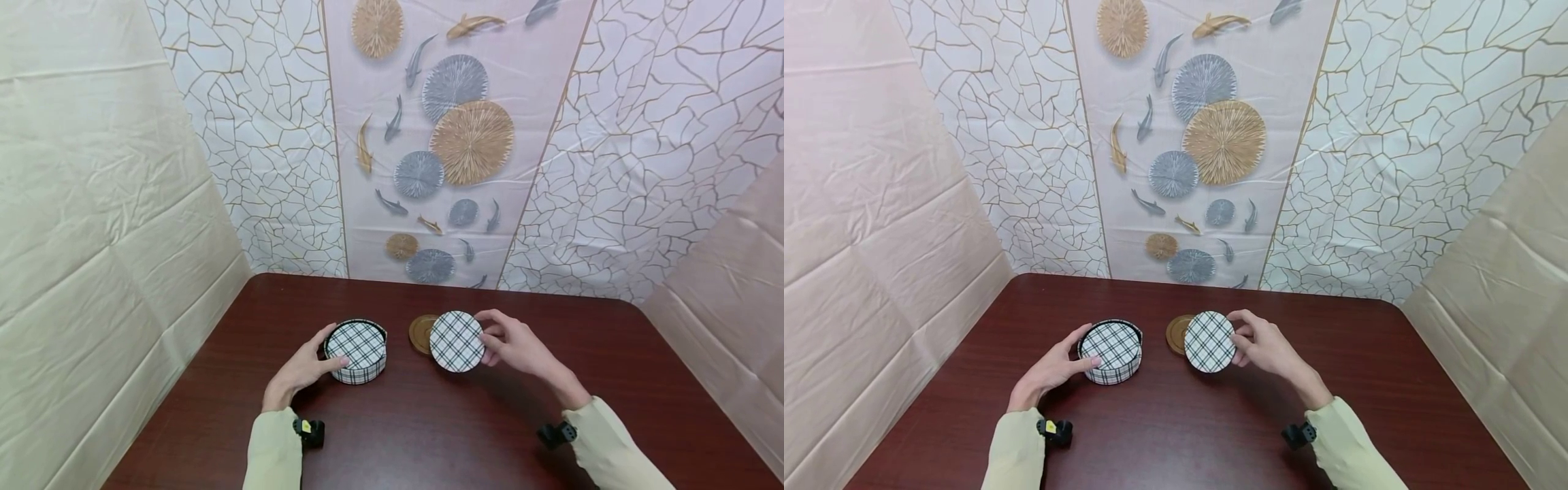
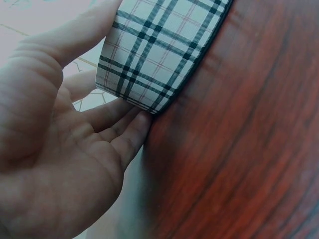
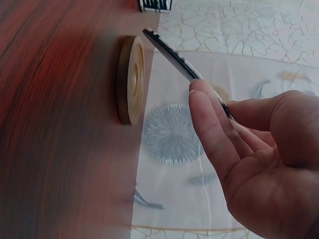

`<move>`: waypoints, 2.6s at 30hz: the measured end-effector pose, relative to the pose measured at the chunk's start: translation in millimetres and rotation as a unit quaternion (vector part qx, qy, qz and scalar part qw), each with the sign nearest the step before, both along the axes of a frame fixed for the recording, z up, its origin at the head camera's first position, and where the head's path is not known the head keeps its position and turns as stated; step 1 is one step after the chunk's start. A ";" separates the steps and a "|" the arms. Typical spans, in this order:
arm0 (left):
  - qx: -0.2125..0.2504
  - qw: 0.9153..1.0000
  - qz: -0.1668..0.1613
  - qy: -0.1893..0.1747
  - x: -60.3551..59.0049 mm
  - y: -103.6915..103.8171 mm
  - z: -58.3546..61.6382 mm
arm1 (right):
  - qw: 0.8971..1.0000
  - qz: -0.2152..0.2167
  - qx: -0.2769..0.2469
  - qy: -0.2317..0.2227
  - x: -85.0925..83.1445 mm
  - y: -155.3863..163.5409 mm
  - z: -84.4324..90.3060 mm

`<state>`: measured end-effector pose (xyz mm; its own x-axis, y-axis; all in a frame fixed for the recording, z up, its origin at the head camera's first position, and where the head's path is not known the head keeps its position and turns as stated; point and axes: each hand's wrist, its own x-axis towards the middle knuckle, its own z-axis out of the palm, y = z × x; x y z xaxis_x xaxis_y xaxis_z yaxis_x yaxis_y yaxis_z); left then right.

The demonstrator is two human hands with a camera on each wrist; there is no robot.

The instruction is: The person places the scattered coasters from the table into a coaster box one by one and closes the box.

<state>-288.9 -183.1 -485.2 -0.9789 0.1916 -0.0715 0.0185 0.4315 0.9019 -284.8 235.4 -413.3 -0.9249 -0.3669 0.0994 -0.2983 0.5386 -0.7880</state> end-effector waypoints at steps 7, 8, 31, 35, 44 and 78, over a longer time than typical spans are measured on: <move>0.002 1.000 -0.003 -0.001 -0.3 1.4 -1.1 | 1.000 0.000 -0.019 0.002 -4.4 -19.4 -2.2; 0.004 1.000 -0.004 -0.002 -0.3 1.6 -1.2 | 1.000 0.000 -0.021 0.002 -4.9 -22.5 -2.3; -0.011 1.000 -0.012 0.002 -1.4 -0.7 0.0 | 0.987 -0.006 -0.156 -0.035 -15.2 -85.9 -26.0; -0.008 1.000 -0.014 0.003 -1.0 -0.6 0.9 | 0.984 -0.013 -0.173 -0.045 -14.9 -93.0 -29.5; -0.010 1.000 -0.016 0.005 -2.0 -1.1 0.8 | 0.976 -0.024 -0.202 -0.070 -23.2 -100.2 -35.9; -0.008 1.000 -0.016 0.007 -3.1 -2.1 -0.1 | 0.992 -0.030 -0.119 -0.034 -30.3 -157.6 -44.6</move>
